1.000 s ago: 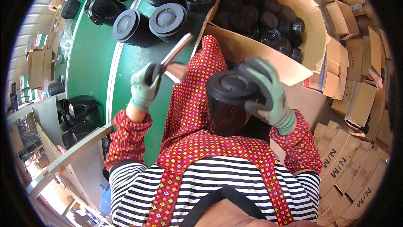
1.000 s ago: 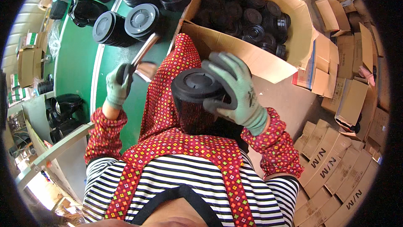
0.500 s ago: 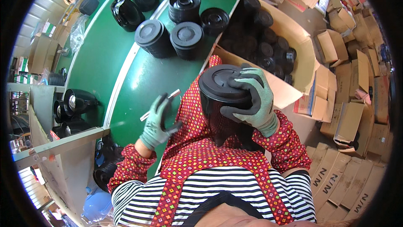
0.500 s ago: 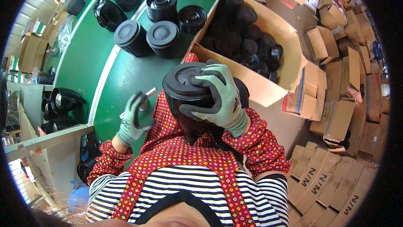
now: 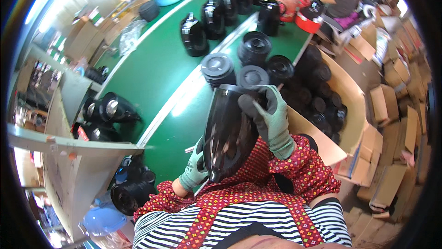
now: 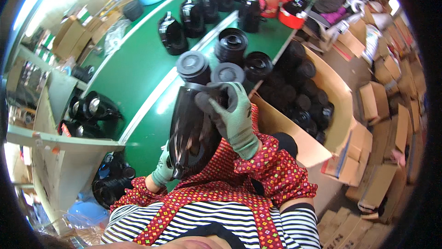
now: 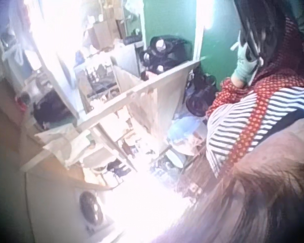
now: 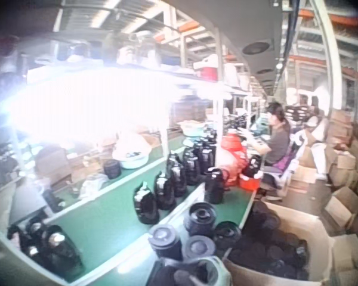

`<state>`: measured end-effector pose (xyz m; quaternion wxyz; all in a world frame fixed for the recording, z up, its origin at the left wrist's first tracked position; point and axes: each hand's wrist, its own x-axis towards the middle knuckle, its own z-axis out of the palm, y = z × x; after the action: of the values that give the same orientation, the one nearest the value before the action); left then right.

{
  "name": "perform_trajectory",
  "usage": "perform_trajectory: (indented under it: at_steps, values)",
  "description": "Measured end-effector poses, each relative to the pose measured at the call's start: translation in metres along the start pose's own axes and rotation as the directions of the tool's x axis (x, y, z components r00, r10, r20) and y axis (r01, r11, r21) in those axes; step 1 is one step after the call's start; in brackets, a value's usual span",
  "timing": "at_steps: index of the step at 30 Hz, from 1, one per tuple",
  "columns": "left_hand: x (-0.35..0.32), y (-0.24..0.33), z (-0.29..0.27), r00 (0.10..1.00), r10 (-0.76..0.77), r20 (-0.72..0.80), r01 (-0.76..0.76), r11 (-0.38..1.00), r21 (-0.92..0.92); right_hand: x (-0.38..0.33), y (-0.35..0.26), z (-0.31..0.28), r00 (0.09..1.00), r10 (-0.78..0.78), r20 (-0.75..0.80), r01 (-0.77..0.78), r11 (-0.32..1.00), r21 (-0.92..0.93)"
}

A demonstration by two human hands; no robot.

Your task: The person repeatedly picks up black plastic containers and gray lids from a green workbench, inserts a metal insert into each container, and secures the lid. The person handles items one at a time, placing finished units back on the bench.

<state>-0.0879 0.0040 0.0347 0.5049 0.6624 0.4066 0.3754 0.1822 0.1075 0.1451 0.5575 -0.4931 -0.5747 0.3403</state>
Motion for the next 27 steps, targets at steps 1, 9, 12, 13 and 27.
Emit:
perform_trajectory:
  at_steps: [1,9,12,13,27]
  values:
    - [-0.009,0.009,-0.008,0.998,-0.049,-0.038,0.049,0.999,0.002,0.004,0.010,0.012,0.995,0.098,-0.016,-0.096,0.994,0.060]
    - [-0.024,0.052,-0.063,0.982,-0.113,-0.152,0.084,0.979,-0.183,0.019,0.065,0.082,0.599,0.676,0.428,-0.754,0.297,0.586]
    - [-0.005,0.059,-0.077,0.968,-0.122,-0.218,0.128,0.992,0.015,0.010,0.068,0.090,0.643,0.588,0.491,-0.720,0.246,0.649]
    - [-0.005,0.057,-0.083,0.943,-0.209,-0.260,0.189,0.977,-0.099,0.009,0.061,0.089,0.637,0.592,0.495,-0.739,0.285,0.611]
    - [0.269,-0.123,-0.263,0.624,-0.155,-0.766,0.179,0.983,-0.053,-0.072,0.106,0.042,0.873,0.320,0.367,-0.388,0.913,0.126]
